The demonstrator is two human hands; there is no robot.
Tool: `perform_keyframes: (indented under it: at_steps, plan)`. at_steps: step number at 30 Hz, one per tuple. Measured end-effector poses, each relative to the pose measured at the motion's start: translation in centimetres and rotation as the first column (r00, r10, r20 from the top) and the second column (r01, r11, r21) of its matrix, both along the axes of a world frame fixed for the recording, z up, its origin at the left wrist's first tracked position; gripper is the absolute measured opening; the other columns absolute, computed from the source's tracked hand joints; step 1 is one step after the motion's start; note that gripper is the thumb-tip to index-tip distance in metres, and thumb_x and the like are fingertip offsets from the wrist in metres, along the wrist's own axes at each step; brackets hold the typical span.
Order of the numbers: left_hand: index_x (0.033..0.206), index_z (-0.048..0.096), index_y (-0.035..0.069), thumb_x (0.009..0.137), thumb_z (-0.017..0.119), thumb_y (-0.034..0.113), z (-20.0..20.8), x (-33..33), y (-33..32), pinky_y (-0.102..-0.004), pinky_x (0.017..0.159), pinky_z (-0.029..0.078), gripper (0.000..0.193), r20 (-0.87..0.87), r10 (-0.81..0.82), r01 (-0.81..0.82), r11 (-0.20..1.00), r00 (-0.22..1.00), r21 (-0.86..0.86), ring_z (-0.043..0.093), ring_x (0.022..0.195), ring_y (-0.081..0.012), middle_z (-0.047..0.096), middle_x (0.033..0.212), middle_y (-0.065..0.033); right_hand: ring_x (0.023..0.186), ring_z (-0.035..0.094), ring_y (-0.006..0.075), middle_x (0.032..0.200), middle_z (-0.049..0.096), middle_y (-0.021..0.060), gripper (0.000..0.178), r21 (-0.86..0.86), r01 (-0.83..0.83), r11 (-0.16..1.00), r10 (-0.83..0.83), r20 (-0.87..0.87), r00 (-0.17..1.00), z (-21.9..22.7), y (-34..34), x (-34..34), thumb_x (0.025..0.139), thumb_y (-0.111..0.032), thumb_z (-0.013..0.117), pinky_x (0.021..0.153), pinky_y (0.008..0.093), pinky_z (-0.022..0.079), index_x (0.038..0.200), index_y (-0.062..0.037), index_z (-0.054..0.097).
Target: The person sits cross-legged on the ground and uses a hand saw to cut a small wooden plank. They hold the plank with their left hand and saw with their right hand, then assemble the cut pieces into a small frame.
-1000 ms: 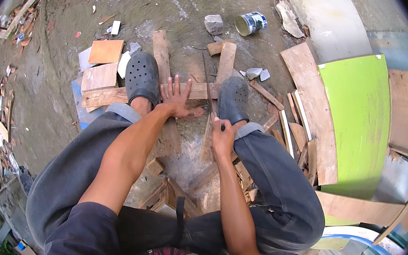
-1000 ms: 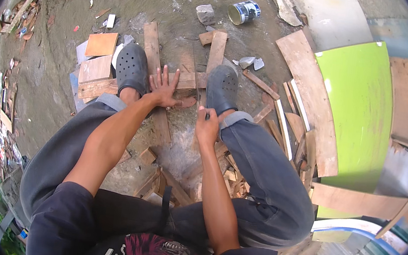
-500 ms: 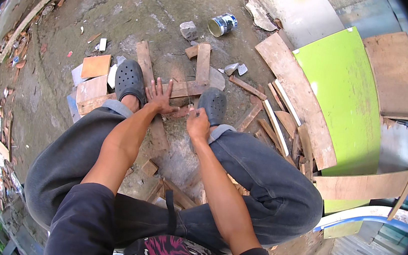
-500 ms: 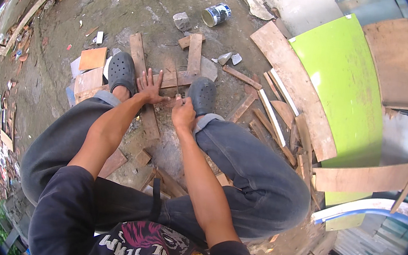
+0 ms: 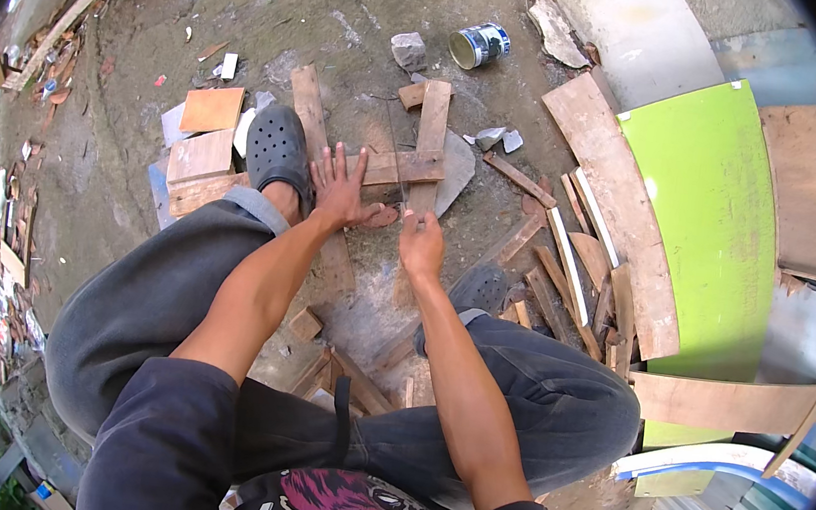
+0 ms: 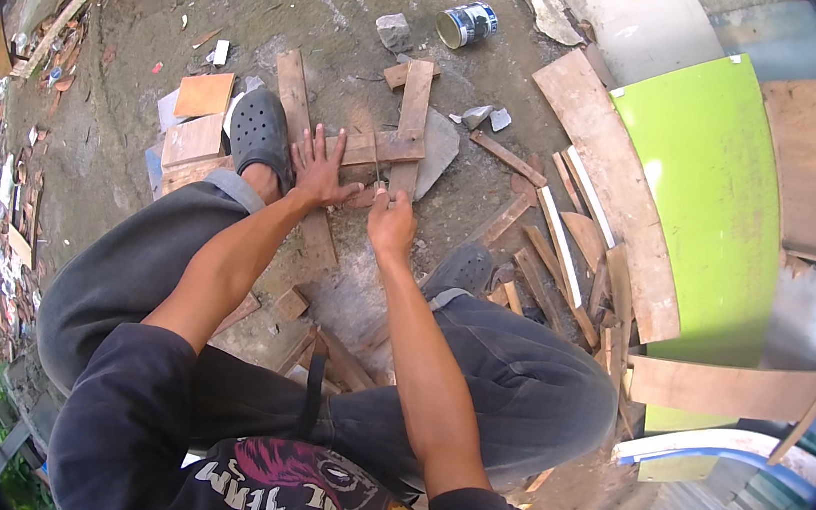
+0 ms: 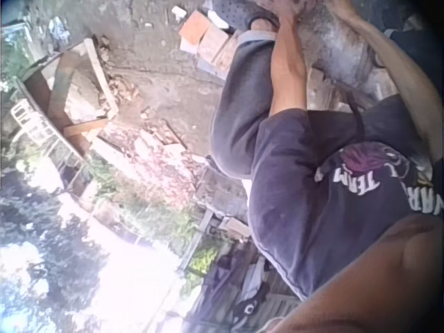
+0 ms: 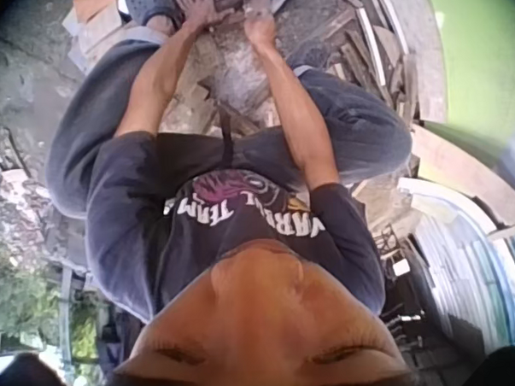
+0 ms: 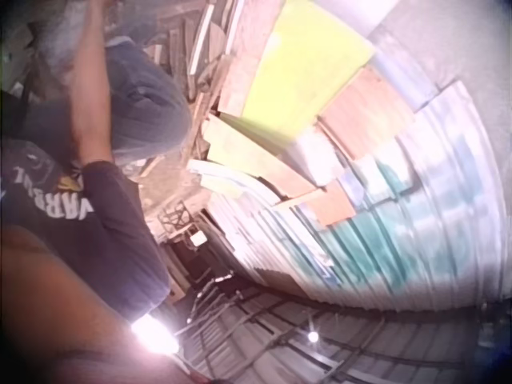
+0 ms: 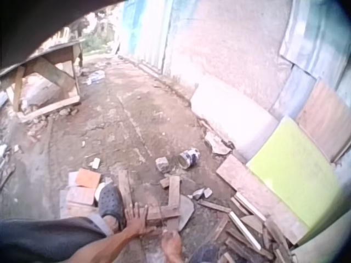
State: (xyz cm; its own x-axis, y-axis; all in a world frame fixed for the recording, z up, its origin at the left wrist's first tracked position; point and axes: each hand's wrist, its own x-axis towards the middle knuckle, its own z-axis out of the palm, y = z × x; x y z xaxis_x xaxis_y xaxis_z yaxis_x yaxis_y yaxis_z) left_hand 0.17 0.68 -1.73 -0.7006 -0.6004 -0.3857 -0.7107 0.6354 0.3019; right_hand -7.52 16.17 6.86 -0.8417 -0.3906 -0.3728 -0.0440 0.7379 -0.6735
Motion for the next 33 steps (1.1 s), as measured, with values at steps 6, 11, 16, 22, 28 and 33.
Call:
perform_keyframes:
  at_steps: [6, 11, 16, 22, 28, 33]
  plan:
    - [0.146, 0.047, 0.007, 0.091, 0.066, 0.031, -2.6, 1.3, 6.2, -0.0441, 0.115, 0.035, 0.063, -0.478, -0.120, 0.092, 0.992, 0.870, -0.082, 0.036, 0.145, -0.0368, 0.037, 0.157, -0.0200, 0.086, 0.066, 0.0458, 0.089, 0.068, 0.0292, 0.039, -0.033, 0.027, 0.999, -0.025, 0.039, 0.999, 0.1, 0.9, -0.7, 0.096, -0.039, 0.061, 0.079, 0.0481, 0.050, 0.095, -0.0002, 0.063]
    - [0.121, 0.068, 0.002, 0.083, 0.072, 0.036, -5.3, -0.6, 11.8, -0.0419, 0.093, 0.052, 0.051, -0.086, 0.522, -0.354, 0.680, 0.848, 0.642, 0.067, 0.109, -0.0350, 0.070, 0.117, -0.0224, 0.086, 0.067, 0.0441, 0.090, 0.069, 0.0277, 0.039, -0.016, 0.030, 0.999, -0.028, 0.105, 0.994, 1.1, 0.2, -0.9, 0.096, -0.039, 0.061, 0.079, 0.0477, 0.050, 0.096, -0.0002, 0.063]
    - [0.119, 0.069, 0.001, 0.078, 0.076, 0.041, -6.0, -2.8, 14.1, -0.0418, 0.090, 0.052, 0.058, 0.021, 0.543, -0.382, 0.562, 0.840, 0.733, 0.070, 0.104, -0.0354, 0.072, 0.110, -0.0235, 0.084, 0.068, 0.0416, 0.087, 0.069, 0.0268, 0.038, -0.036, 0.031, 0.999, -0.029, 0.050, 0.998, -1.2, 2.4, -2.0, 0.096, -0.038, 0.061, 0.078, 0.0468, 0.050, 0.095, -0.0003, 0.064]
    - [0.119, 0.069, 0.004, 0.084, 0.074, 0.032, -9.5, -1.5, 9.9, -0.0403, 0.089, 0.053, 0.046, -0.396, 0.724, -0.290, 0.624, 0.565, 0.726, 0.071, 0.097, -0.0345, 0.073, 0.101, -0.0215, 0.084, 0.067, 0.0399, 0.088, 0.069, 0.0271, 0.037, -0.129, -0.007, 0.992, 0.023, 0.122, 0.992, 0.5, -0.8, -0.3, 0.095, -0.037, 0.062, 0.078, 0.0461, 0.050, 0.093, -0.0006, 0.064]
    - [0.128, 0.063, 0.008, 0.088, 0.071, 0.026, -0.9, -2.2, 6.5, -0.0435, 0.099, 0.046, 0.045, -0.371, 0.399, -0.287, 0.902, 0.838, 0.322, 0.060, 0.116, -0.0341, 0.064, 0.124, -0.0171, 0.078, 0.066, 0.0336, 0.084, 0.069, 0.0245, 0.037, -0.070, 0.017, 0.997, -0.014, 0.055, 0.998, -1.1, 2.0, -1.8, 0.096, -0.037, 0.062, 0.076, 0.0429, 0.050, 0.093, -0.0008, 0.064]
    - [0.137, 0.055, 0.009, 0.083, 0.072, 0.030, 1.0, -1.6, 1.5, -0.0450, 0.111, 0.038, 0.060, -0.459, 0.002, -0.129, 0.961, 0.888, -0.245, 0.047, 0.133, -0.0335, 0.053, 0.140, -0.0151, 0.086, 0.066, 0.0472, 0.087, 0.068, 0.0294, 0.035, -0.065, 0.001, 0.998, 0.003, 0.067, 0.998, 0.5, 1.3, -1.2, 0.097, -0.037, 0.060, 0.078, 0.0495, 0.049, 0.094, -0.0021, 0.064]
